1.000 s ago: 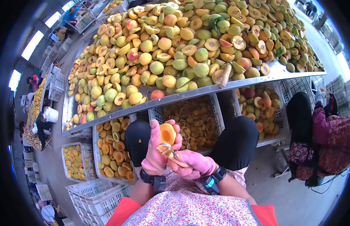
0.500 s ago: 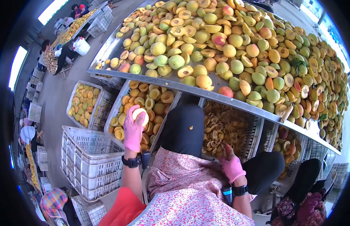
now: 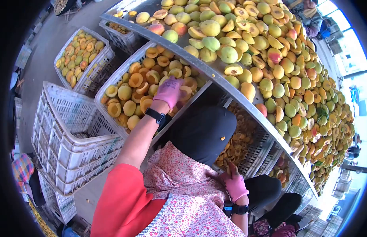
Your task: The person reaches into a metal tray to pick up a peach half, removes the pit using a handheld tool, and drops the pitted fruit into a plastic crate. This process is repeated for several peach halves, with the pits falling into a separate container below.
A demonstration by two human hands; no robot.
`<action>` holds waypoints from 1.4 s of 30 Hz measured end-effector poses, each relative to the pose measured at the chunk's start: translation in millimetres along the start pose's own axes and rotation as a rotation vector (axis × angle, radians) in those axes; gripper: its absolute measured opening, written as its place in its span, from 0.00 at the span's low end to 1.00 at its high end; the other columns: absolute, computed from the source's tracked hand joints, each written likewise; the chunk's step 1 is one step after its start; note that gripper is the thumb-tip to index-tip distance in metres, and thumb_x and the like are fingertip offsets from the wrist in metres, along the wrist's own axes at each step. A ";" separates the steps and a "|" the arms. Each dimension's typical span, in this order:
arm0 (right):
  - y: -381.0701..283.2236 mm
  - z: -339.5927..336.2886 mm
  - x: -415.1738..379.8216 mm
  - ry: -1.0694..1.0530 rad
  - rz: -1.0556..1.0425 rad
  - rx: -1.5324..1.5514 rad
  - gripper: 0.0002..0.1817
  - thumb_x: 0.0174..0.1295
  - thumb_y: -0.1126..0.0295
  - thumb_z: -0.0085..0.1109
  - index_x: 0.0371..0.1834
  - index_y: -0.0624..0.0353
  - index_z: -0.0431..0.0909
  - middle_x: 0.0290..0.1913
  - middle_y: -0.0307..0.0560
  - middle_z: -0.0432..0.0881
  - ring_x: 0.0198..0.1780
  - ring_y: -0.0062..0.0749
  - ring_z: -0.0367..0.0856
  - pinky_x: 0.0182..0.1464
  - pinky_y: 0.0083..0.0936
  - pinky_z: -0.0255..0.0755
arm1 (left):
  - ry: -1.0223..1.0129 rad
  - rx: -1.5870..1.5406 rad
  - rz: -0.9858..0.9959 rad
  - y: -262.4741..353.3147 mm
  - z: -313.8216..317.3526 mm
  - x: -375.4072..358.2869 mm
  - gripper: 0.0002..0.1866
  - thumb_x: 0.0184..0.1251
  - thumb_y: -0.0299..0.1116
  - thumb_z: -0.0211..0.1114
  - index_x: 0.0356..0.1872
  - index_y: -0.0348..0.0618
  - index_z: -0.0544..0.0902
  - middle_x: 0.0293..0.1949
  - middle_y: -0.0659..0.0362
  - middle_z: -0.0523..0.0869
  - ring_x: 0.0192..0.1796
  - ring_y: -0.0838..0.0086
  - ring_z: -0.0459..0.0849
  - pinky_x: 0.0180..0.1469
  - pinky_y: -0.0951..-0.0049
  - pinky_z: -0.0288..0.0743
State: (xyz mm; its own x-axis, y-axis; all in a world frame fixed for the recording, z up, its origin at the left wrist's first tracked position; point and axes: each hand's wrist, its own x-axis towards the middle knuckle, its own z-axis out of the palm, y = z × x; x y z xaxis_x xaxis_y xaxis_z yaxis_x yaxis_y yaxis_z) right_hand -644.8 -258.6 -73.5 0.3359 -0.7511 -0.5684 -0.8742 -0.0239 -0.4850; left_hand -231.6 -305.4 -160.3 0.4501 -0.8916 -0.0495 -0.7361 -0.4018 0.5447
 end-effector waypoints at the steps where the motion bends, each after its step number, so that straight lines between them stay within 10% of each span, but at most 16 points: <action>1: -21.5 -5.1 -4.6 -0.079 0.165 0.038 0.34 0.67 0.65 0.62 0.77 0.56 0.66 0.56 0.61 0.85 0.54 0.46 0.86 0.57 0.35 0.76 | 0.000 -0.125 -0.025 -2.6 0.1 -2.2 0.22 0.61 0.40 0.72 0.56 0.45 0.84 0.52 0.45 0.85 0.56 0.48 0.84 0.61 0.55 0.76; 14: -13.2 4.5 -1.1 -0.080 0.085 -0.106 0.35 0.65 0.65 0.63 0.76 0.57 0.67 0.52 0.64 0.86 0.53 0.42 0.86 0.57 0.35 0.77 | 0.127 -0.015 -0.110 19.1 70.4 95.3 0.17 0.62 0.42 0.70 0.44 0.40 0.82 0.44 0.46 0.90 0.52 0.55 0.89 0.53 0.55 0.82; 18: 5.0 3.0 -6.5 -0.039 0.103 -0.033 0.34 0.67 0.62 0.63 0.76 0.56 0.66 0.56 0.64 0.85 0.58 0.51 0.85 0.60 0.38 0.76 | 0.045 0.110 -0.035 22.7 52.4 100.7 0.16 0.49 0.40 0.78 0.41 0.51 0.92 0.44 0.54 0.92 0.47 0.59 0.92 0.47 0.58 0.86; 23: -2.1 -3.8 -8.0 -0.019 0.054 0.007 0.34 0.69 0.58 0.62 0.76 0.54 0.65 0.57 0.68 0.83 0.61 0.60 0.82 0.61 0.42 0.75 | 0.012 0.150 0.027 -18.6 97.1 119.0 0.26 0.59 0.54 0.73 0.52 0.48 0.88 0.55 0.52 0.89 0.57 0.59 0.88 0.60 0.59 0.81; 27: 7.7 -6.0 -15.3 0.047 0.037 0.123 0.34 0.69 0.58 0.61 0.76 0.55 0.65 0.54 0.68 0.85 0.58 0.60 0.84 0.58 0.43 0.76 | -0.068 0.158 0.009 23.2 7.2 67.2 0.25 0.65 0.49 0.69 0.59 0.48 0.84 0.56 0.49 0.87 0.59 0.55 0.85 0.63 0.57 0.78; 31: 48.4 -0.2 -11.3 0.165 0.005 0.196 0.33 0.68 0.59 0.63 0.74 0.58 0.67 0.47 0.63 0.87 0.47 0.51 0.87 0.50 0.39 0.79 | -0.567 -0.085 -0.095 127.4 -129.1 13.0 0.24 0.65 0.54 0.69 0.40 0.39 0.88 0.25 0.53 0.85 0.20 0.71 0.81 0.25 0.69 0.75; 34: 55.3 -1.4 -5.8 0.203 -0.020 0.311 0.32 0.68 0.58 0.64 0.72 0.59 0.69 0.41 0.58 0.87 0.38 0.42 0.88 0.44 0.35 0.79 | -0.510 -0.018 0.425 193.6 -141.2 25.3 0.20 0.71 0.49 0.64 0.47 0.42 0.86 0.41 0.55 0.90 0.32 0.65 0.88 0.34 0.68 0.81; 36: 42.7 -10.8 -8.8 0.167 0.003 0.363 0.30 0.69 0.56 0.62 0.70 0.62 0.71 0.48 0.68 0.86 0.54 0.59 0.85 0.54 0.43 0.78 | -0.181 -0.002 0.614 247.0 -107.7 48.2 0.18 0.72 0.44 0.62 0.53 0.43 0.85 0.52 0.53 0.89 0.48 0.58 0.89 0.51 0.63 0.82; 42: 40.2 -24.2 -14.6 0.177 0.038 0.452 0.30 0.70 0.56 0.61 0.70 0.63 0.70 0.47 0.68 0.86 0.51 0.59 0.86 0.52 0.42 0.78 | -0.041 0.519 0.738 340.5 26.1 169.1 0.25 0.65 0.32 0.67 0.64 0.44 0.75 0.60 0.48 0.82 0.59 0.52 0.84 0.64 0.57 0.76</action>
State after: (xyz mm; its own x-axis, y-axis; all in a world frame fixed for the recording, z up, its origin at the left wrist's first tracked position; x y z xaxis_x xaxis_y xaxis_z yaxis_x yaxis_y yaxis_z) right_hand -693.3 -264.6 -68.7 0.2074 -0.8476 -0.4885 -0.6312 0.2655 -0.7287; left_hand -419.3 -598.5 -5.1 -0.2382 -0.9628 0.1273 -0.9706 0.2406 0.0039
